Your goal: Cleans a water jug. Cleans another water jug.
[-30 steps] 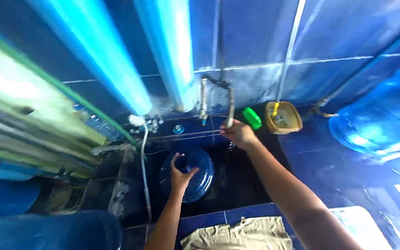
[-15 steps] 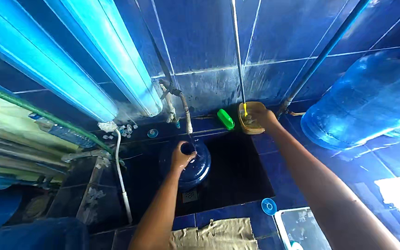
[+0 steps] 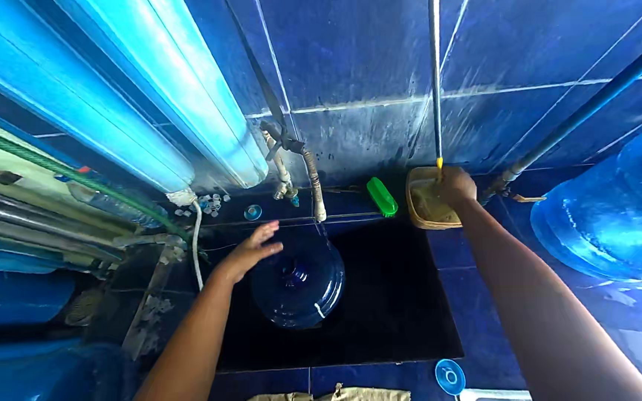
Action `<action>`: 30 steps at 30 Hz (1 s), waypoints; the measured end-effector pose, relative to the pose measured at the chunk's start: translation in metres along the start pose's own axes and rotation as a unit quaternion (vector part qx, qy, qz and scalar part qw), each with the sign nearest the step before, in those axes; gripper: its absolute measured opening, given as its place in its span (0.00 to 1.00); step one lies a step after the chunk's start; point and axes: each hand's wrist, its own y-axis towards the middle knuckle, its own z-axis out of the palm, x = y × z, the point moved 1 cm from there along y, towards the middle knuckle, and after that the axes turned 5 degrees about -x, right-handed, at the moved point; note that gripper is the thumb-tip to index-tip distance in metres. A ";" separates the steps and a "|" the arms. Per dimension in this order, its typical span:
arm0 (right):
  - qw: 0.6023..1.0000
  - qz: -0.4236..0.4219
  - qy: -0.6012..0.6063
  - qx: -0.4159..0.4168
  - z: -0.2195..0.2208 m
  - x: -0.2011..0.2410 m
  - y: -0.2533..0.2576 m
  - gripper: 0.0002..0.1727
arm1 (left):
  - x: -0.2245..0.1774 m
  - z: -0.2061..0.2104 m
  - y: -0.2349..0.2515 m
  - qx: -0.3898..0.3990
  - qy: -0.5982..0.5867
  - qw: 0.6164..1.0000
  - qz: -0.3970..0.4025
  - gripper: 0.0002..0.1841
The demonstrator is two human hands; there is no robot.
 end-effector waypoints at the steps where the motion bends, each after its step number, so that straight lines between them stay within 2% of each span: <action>1: 1.000 0.006 0.000 -0.019 -0.006 -0.001 0.002 0.26 | -0.009 -0.006 0.011 -0.048 0.017 0.999 -0.016 0.33; 4: 0.997 0.047 -0.019 -0.052 -0.005 -0.008 0.008 0.34 | -0.020 -0.015 0.047 -0.152 0.032 0.986 -0.055 0.32; 6: 0.994 0.087 -0.042 -0.047 -0.009 0.003 -0.001 0.37 | -0.023 -0.018 0.068 -0.177 0.035 0.982 -0.060 0.32; 8: 0.994 0.089 -0.058 -0.014 -0.005 0.011 -0.020 0.30 | -0.032 -0.016 0.080 -0.172 0.053 0.982 -0.065 0.28; 10: 0.992 0.059 -0.089 0.059 0.015 0.012 -0.028 0.30 | -0.040 -0.014 0.087 -0.155 0.091 0.982 -0.064 0.25; 11: 0.988 0.048 -0.109 0.095 0.029 0.010 -0.027 0.32 | -0.042 -0.013 0.089 -0.148 0.108 0.981 -0.064 0.24; 13: 0.978 0.030 -0.153 0.140 0.053 0.008 -0.019 0.42 | -0.041 -0.012 0.095 -0.145 0.137 0.978 -0.064 0.24; 16: 0.969 0.027 -0.184 0.161 0.069 0.019 -0.007 0.50 | -0.041 -0.010 0.100 -0.132 0.155 0.976 -0.082 0.26; 20: 0.965 -0.032 -0.182 0.186 0.075 0.016 0.004 0.38 | -0.042 -0.009 0.104 -0.124 0.168 0.973 -0.095 0.26; 23: 0.969 -0.027 -0.135 0.203 0.064 0.014 0.010 0.30 | -0.058 -0.005 0.096 -0.148 0.323 0.932 -0.070 0.24; 25: 0.971 0.019 -0.006 0.238 0.039 0.025 -0.003 0.27 | -0.066 0.002 0.084 -0.179 0.427 0.886 -0.021 0.23; 26: 0.962 0.054 0.082 0.256 0.026 0.026 -0.010 0.26 | -0.062 0.003 0.078 -0.186 0.430 0.883 0.007 0.26; 27: 0.949 0.070 0.154 0.267 0.016 0.019 -0.010 0.25 | -0.056 0.002 0.069 -0.181 0.389 0.903 0.016 0.29; 28: 0.937 0.069 0.209 0.271 0.011 0.006 -0.005 0.22 | -0.051 0.000 0.057 -0.161 0.287 0.944 0.005 0.31; 29: 0.922 0.059 0.262 0.280 0.002 -0.002 -0.003 0.20 | -0.045 -0.003 0.043 -0.116 0.108 0.987 -0.018 0.30; 30: 0.904 0.059 0.315 0.285 -0.009 -0.004 -0.008 0.19 | -0.036 -0.006 0.029 -0.062 -0.084 0.993 -0.049 0.39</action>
